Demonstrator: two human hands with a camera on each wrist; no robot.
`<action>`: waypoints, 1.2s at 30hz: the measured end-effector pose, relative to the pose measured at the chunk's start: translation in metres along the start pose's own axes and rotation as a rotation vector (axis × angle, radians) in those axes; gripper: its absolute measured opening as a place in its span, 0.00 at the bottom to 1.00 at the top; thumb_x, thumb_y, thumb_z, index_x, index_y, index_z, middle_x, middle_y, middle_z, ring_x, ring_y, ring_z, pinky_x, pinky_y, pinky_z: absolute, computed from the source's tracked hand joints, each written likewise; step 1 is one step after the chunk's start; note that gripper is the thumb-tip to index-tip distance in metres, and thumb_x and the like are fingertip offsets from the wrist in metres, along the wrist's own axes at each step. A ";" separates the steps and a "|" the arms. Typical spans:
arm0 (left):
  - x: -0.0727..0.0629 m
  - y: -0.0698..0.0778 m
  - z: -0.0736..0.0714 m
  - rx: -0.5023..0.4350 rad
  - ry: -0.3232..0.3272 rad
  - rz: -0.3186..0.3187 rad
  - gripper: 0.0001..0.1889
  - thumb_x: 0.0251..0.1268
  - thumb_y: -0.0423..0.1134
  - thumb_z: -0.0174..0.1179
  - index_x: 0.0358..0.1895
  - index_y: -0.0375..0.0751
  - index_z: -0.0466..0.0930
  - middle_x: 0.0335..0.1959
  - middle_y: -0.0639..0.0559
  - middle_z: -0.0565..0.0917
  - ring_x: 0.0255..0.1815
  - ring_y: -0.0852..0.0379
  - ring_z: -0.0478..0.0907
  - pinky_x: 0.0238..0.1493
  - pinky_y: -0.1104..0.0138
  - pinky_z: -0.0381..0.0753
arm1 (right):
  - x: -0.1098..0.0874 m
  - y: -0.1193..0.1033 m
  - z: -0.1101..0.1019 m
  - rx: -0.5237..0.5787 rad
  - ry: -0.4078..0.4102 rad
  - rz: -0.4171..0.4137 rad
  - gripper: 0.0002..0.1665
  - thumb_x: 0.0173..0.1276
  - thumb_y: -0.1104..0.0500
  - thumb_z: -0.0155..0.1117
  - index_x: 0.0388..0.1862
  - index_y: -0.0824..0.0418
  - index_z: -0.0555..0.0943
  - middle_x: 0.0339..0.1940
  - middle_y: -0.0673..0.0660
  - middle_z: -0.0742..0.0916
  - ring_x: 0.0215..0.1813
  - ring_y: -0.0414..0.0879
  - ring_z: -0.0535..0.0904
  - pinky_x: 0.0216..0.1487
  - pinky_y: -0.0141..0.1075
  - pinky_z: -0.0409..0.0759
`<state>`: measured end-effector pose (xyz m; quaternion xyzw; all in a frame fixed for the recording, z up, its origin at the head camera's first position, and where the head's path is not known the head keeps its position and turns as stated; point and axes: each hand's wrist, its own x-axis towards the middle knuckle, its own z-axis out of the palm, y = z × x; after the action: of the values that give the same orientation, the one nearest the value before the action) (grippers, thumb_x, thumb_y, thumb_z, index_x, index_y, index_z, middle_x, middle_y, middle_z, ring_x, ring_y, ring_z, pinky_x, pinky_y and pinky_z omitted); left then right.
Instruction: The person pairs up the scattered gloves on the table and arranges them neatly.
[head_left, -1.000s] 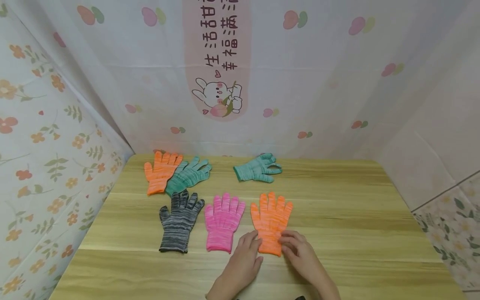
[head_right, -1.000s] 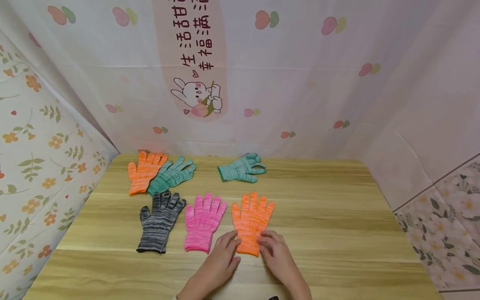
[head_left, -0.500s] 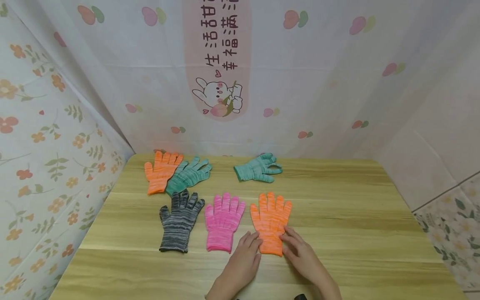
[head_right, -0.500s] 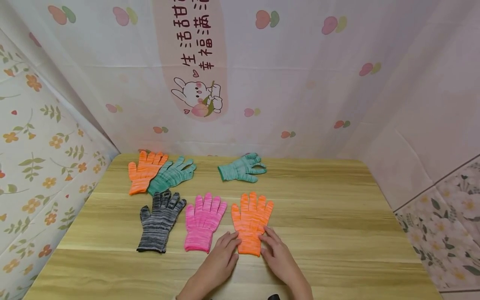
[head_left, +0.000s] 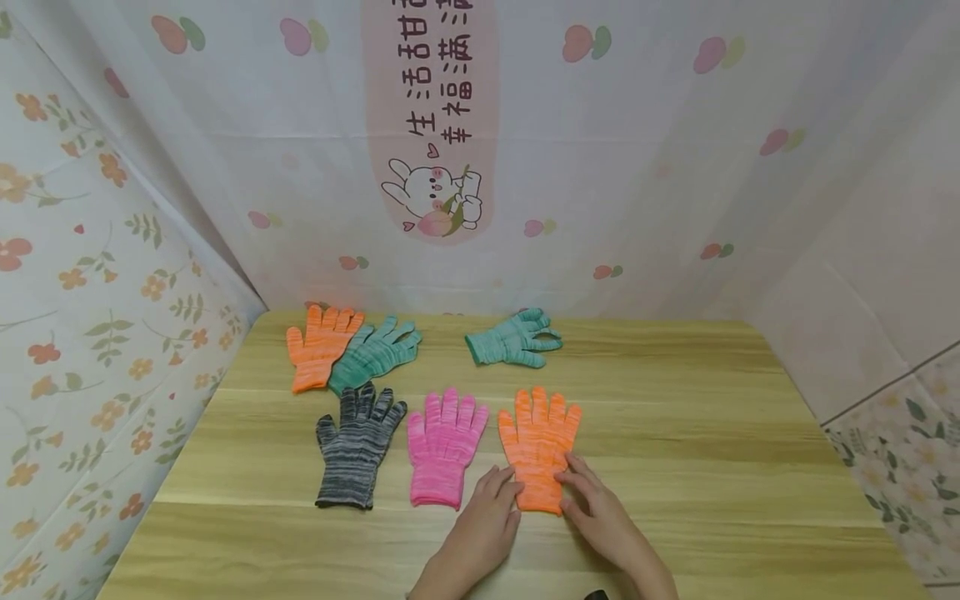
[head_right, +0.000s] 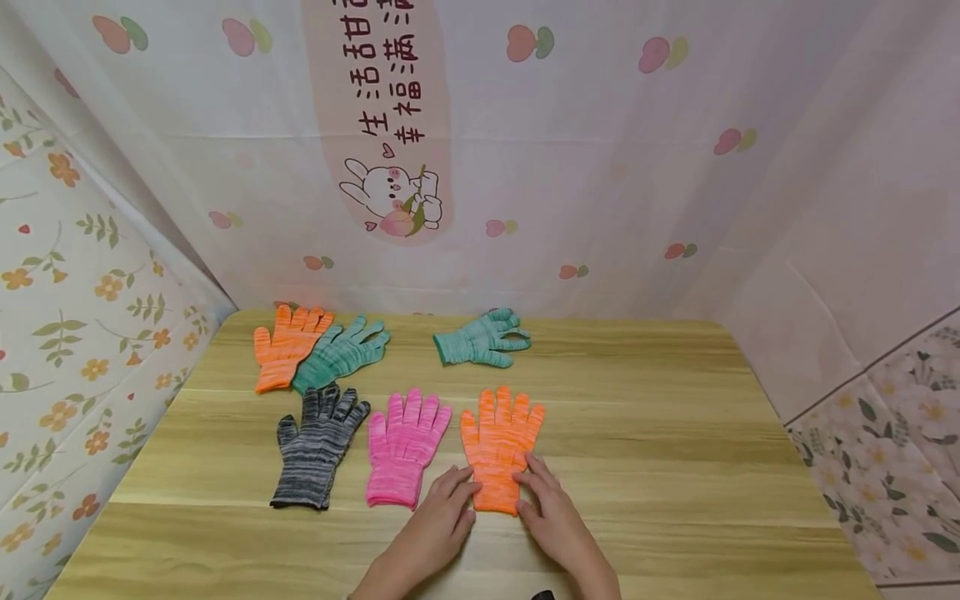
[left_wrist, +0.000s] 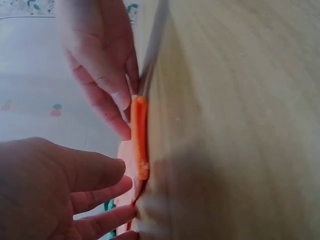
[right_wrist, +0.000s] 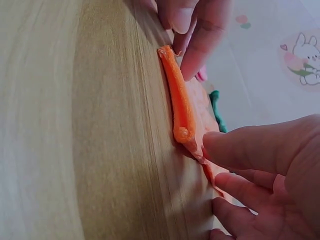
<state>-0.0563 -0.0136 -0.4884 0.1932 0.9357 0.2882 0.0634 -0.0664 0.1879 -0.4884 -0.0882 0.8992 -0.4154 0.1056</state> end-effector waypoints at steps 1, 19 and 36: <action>0.000 0.000 -0.002 -0.014 -0.005 0.007 0.17 0.66 0.38 0.52 0.57 0.42 0.74 0.64 0.45 0.69 0.67 0.43 0.63 0.61 0.52 0.71 | 0.000 0.000 0.000 0.001 -0.002 -0.001 0.21 0.67 0.55 0.58 0.56 0.61 0.75 0.73 0.63 0.62 0.74 0.63 0.50 0.67 0.63 0.53; 0.030 -0.107 -0.125 -0.002 0.340 -0.142 0.15 0.65 0.32 0.52 0.54 0.36 0.76 0.61 0.35 0.70 0.63 0.35 0.63 0.60 0.43 0.67 | -0.001 0.008 -0.005 0.001 -0.035 -0.034 0.20 0.67 0.53 0.58 0.56 0.59 0.76 0.73 0.62 0.62 0.74 0.60 0.50 0.68 0.59 0.54; 0.015 -0.209 -0.176 0.231 0.014 -0.320 0.22 0.64 0.33 0.50 0.56 0.19 0.69 0.63 0.14 0.53 0.64 0.20 0.51 0.62 0.38 0.58 | -0.002 0.007 -0.008 0.042 -0.073 -0.036 0.21 0.68 0.51 0.56 0.57 0.58 0.76 0.73 0.62 0.62 0.75 0.60 0.49 0.69 0.59 0.52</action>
<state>-0.1780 -0.2572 -0.4612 0.0458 0.9818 0.1665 0.0795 -0.0676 0.1990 -0.4885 -0.1172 0.8840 -0.4327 0.1327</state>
